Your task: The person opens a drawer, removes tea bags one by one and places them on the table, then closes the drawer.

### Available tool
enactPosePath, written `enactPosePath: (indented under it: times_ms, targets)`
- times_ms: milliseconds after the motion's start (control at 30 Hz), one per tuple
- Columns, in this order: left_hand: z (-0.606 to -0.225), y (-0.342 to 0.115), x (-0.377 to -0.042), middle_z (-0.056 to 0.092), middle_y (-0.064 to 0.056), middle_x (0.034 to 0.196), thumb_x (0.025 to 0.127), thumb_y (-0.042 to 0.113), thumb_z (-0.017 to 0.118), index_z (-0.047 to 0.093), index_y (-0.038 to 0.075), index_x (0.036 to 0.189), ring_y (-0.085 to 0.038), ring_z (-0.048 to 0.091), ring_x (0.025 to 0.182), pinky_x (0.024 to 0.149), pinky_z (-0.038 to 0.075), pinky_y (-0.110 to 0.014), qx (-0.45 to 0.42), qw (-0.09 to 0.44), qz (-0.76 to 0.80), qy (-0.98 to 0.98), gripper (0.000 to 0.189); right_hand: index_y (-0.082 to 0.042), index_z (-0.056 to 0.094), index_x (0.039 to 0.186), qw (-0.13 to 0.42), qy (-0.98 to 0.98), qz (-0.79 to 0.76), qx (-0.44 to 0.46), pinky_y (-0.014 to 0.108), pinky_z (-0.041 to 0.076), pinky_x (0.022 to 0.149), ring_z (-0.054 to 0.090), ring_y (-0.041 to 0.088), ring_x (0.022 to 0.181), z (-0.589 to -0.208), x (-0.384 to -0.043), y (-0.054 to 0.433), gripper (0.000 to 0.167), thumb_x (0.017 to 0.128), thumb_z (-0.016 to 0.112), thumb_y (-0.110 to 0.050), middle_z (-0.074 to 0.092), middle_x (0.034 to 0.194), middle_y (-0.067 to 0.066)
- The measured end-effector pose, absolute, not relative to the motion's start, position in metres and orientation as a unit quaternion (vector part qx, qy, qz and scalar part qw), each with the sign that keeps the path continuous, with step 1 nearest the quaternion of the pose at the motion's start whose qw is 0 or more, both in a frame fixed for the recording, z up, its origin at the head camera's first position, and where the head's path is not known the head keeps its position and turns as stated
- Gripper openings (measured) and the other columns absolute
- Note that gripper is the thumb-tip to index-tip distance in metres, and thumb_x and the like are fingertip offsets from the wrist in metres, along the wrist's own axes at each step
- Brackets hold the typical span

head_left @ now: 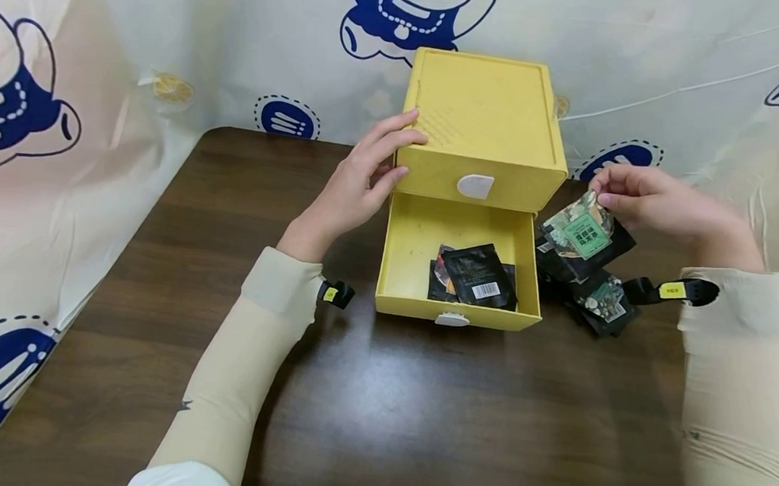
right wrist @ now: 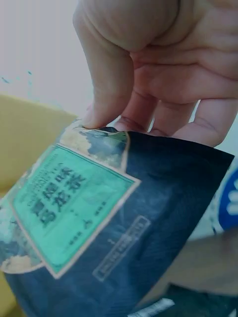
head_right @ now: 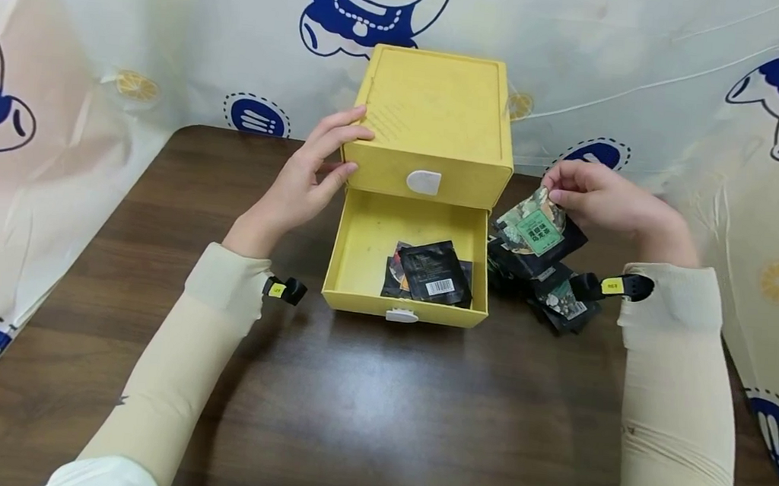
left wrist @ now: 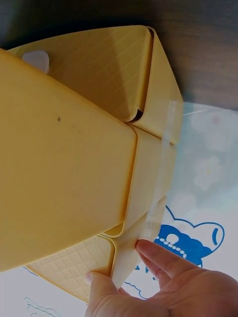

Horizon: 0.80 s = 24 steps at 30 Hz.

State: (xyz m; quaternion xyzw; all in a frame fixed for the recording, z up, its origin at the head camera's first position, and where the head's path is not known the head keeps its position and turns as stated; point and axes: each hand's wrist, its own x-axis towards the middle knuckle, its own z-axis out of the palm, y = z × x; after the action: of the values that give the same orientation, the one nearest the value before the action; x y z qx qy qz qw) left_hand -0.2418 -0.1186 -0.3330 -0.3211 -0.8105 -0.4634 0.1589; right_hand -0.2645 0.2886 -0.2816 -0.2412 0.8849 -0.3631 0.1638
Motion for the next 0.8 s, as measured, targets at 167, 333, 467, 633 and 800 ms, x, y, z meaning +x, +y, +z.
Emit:
enactPosePath:
  times_ms: [167, 333, 467, 633, 800]
  targets:
    - [-0.334, -0.119, -0.242, 0.032, 0.009, 0.161, 0.1, 0.007, 0.056, 0.057, 0.016, 0.137, -0.003, 0.034, 0.144, 0.101, 0.052, -0.029, -0.321, 0.163, -0.46, -0.811, 0.039, -0.002, 0.052, 0.106, 0.179, 0.894, -0.369, -0.18, 0.025, 0.04, 0.053, 0.043, 0.008, 0.061, -0.315, -0.283, 0.295, 0.012, 0.106, 0.042, -0.008, 0.052, 0.079, -0.005]
    - [-0.334, -0.119, -0.241, 0.032, 0.007, 0.161, 0.1, 0.008, 0.056, 0.056, 0.015, 0.138, -0.003, 0.034, 0.144, 0.102, 0.052, -0.029, -0.324, 0.162, -0.46, -0.81, 0.039, -0.002, 0.049, 0.113, 0.201, 0.898, -0.375, -0.111, 0.025, 0.045, 0.061, 0.048, 0.006, 0.071, -0.344, -0.296, 0.292, 0.015, 0.106, 0.043, -0.013, 0.054, 0.085, -0.008]
    - [-0.334, -0.118, -0.24, 0.032, 0.006, 0.161, 0.099, 0.008, 0.057, 0.056, 0.014, 0.138, -0.003, 0.034, 0.144, 0.102, 0.052, -0.029, -0.325, 0.163, -0.462, -0.809, 0.039, 0.001, 0.046, 0.123, 0.221, 0.899, -0.367, -0.091, 0.026, 0.047, 0.068, 0.048, 0.008, 0.081, -0.36, -0.301, 0.289, 0.022, 0.106, 0.042, -0.014, 0.053, 0.094, -0.007]
    - [-0.334, -0.117, -0.241, 0.032, 0.008, 0.161, 0.099, 0.008, 0.057, 0.056, 0.015, 0.138, -0.003, 0.034, 0.144, 0.102, 0.052, -0.029, -0.325, 0.161, -0.464, -0.808, 0.039, 0.004, 0.041, 0.134, 0.217, 0.907, -0.353, -0.073, 0.029, 0.051, 0.076, 0.052, 0.016, 0.091, -0.366, -0.299, 0.286, 0.032, 0.104, 0.043, -0.008, 0.055, 0.105, 0.005]
    - [-0.333, -0.118, -0.241, 0.032, 0.009, 0.161, 0.099, 0.008, 0.057, 0.056, 0.016, 0.138, -0.004, 0.034, 0.144, 0.102, 0.052, -0.03, -0.323, 0.159, -0.464, -0.809, 0.04, 0.004, 0.047, 0.132, 0.185, 0.933, -0.293, -0.096, 0.042, 0.052, 0.087, 0.057, 0.034, 0.104, -0.354, -0.288, 0.283, 0.033, 0.103, 0.048, -0.012, 0.056, 0.118, 0.025]
